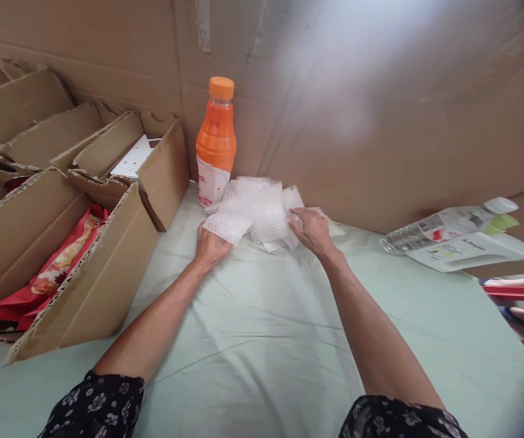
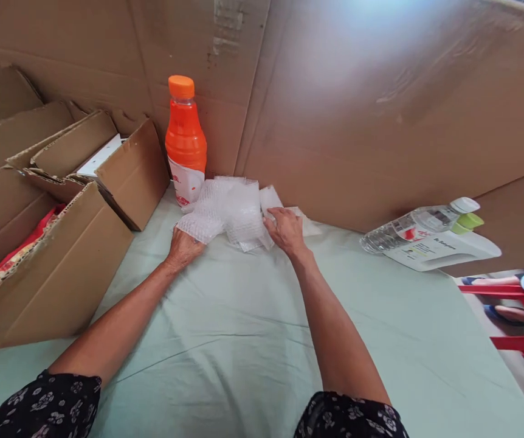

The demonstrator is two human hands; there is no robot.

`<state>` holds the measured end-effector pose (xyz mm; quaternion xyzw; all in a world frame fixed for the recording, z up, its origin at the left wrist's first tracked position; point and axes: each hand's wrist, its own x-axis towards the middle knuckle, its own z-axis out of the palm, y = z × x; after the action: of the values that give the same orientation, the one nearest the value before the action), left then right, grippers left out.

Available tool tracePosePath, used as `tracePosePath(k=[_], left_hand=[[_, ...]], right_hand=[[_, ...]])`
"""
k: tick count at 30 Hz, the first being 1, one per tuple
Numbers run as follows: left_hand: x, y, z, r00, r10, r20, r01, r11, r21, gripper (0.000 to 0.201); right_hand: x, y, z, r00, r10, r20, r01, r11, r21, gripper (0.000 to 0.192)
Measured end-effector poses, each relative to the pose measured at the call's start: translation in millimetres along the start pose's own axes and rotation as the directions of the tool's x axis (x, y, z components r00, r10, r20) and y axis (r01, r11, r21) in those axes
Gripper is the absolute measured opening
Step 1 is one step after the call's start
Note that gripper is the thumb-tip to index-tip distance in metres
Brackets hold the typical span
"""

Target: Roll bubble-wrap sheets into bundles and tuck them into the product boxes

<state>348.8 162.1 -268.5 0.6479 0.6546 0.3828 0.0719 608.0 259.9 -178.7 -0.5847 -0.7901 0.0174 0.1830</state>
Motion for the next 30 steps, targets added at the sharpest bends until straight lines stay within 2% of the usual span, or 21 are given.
tracePosePath(k=[2, 4, 7, 11, 14, 16, 20, 23, 26, 28, 30], left_hand=[[0, -3, 1.2, 1.0, -0.002, 0.001, 0.002, 1.0, 0.0, 0.036], [1, -5, 2.4, 1.0, -0.008, 0.004, 0.008, 1.0, -0.004, 0.038], [2, -7, 3.4, 1.0, -0.013, 0.011, 0.014, 1.0, -0.019, 0.033], [2, -6, 1.8, 1.0, -0.01, 0.017, 0.01, 1.0, -0.025, 0.032], [2, -2, -2.4, 0.999, -0.003, 0.033, 0.003, 1.0, 0.004, 0.036], [2, 3, -6.6, 0.999, 0.003, 0.052, -0.004, 0.999, 0.036, 0.035], [4, 19, -19.0, 0.996, -0.004, 0.084, -0.005, 0.994, 0.11, 0.031], [-4, 32, -36.9, 0.992, -0.014, 0.125, -0.007, 0.986, 0.168, 0.023], [-35, 45, -70.7, 0.981, -0.004, 0.195, -0.038, 0.976, 0.215, 0.015], [-71, 57, -103.9, 0.967, 0.029, 0.254, -0.088, 0.971, 0.223, 0.016], [-111, 71, -144.1, 0.959, 0.092, 0.268, -0.153, 0.964, 0.219, 0.02]], right_hand=[[-8, 4, 9, 1.0, -0.021, 0.015, 0.021, 0.999, 0.026, 0.038], [-32, 13, 8, 0.998, -0.011, -0.062, 0.013, 1.0, 0.027, 0.042], [-94, 26, 0, 0.991, -0.047, -0.122, 0.051, 0.998, 0.028, 0.041], [-192, 22, 9, 0.996, -0.089, 0.008, 0.089, 0.995, 0.046, 0.037], [-231, 8, 22, 0.998, -0.068, 0.011, 0.068, 0.997, 0.036, 0.038], [-236, 1, 26, 0.998, -0.061, -0.017, 0.061, 0.998, 0.027, 0.038], [-226, -6, 24, 0.995, -0.086, -0.051, 0.087, 0.996, 0.001, 0.037], [-223, -5, 24, 0.993, -0.1, -0.065, 0.099, 0.995, -0.017, 0.036], [-224, -2, 28, 0.992, -0.096, -0.079, 0.095, 0.995, -0.02, 0.037], [-223, 0, 32, 0.991, -0.093, -0.096, 0.092, 0.996, -0.017, 0.038], [-222, 3, 37, 0.989, -0.096, -0.114, 0.095, 0.995, -0.015, 0.039]])
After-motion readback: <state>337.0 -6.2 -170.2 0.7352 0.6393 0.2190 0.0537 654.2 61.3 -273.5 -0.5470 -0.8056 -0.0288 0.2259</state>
